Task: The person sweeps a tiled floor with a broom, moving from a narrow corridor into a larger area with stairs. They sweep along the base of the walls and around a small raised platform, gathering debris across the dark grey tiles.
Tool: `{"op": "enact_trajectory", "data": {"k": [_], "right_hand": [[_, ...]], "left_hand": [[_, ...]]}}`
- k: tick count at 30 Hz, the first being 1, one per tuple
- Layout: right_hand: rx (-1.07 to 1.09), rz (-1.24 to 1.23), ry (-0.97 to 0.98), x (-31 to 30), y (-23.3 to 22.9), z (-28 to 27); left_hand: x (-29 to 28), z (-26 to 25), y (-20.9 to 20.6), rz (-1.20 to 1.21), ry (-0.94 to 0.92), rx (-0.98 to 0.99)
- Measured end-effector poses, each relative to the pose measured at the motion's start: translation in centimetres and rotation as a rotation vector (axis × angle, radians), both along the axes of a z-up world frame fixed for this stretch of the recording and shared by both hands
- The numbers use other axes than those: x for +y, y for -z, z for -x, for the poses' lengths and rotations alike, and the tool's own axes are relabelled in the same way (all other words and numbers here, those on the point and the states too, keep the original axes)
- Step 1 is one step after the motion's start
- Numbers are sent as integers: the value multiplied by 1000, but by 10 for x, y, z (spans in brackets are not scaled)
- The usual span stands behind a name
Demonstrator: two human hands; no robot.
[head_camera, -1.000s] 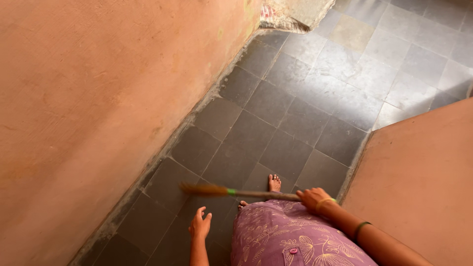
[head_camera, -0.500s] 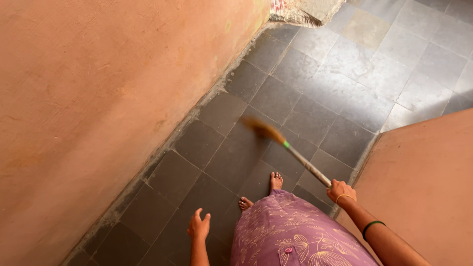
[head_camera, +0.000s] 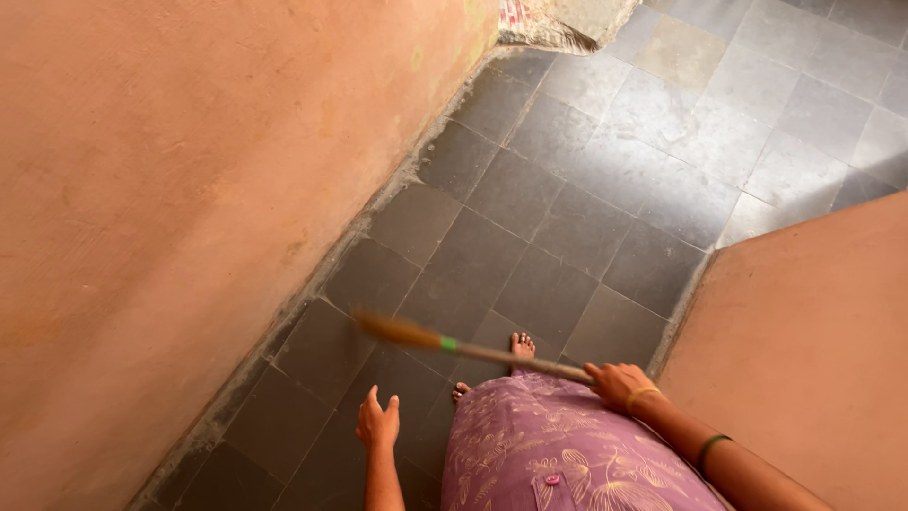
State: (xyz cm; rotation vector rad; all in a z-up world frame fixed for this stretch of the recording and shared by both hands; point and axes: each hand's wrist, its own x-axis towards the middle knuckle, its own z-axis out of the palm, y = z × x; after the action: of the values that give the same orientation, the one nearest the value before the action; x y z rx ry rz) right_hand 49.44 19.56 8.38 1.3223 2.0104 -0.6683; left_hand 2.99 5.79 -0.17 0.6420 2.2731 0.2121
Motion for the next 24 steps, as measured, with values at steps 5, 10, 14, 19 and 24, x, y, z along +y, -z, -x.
{"op": "enact_trajectory", "data": {"k": [5, 10, 14, 19, 24], "right_hand": [[-116, 39, -171, 6, 11, -3], [-282, -47, 195, 31, -17, -69], [-284, -179, 407, 48, -38, -98], [-204, -360, 480, 55, -32, -92], [-74, -305, 429, 45, -23, -71]], "left_hand": [[2, -8, -4, -5, -23, -54], [-2, -10, -5, 6, -54, -64], [-8, -12, -6, 47, -60, -73], [-10, -16, -6, 75, -63, -87], [-9, -21, -3, 70, -65, -89]]}}
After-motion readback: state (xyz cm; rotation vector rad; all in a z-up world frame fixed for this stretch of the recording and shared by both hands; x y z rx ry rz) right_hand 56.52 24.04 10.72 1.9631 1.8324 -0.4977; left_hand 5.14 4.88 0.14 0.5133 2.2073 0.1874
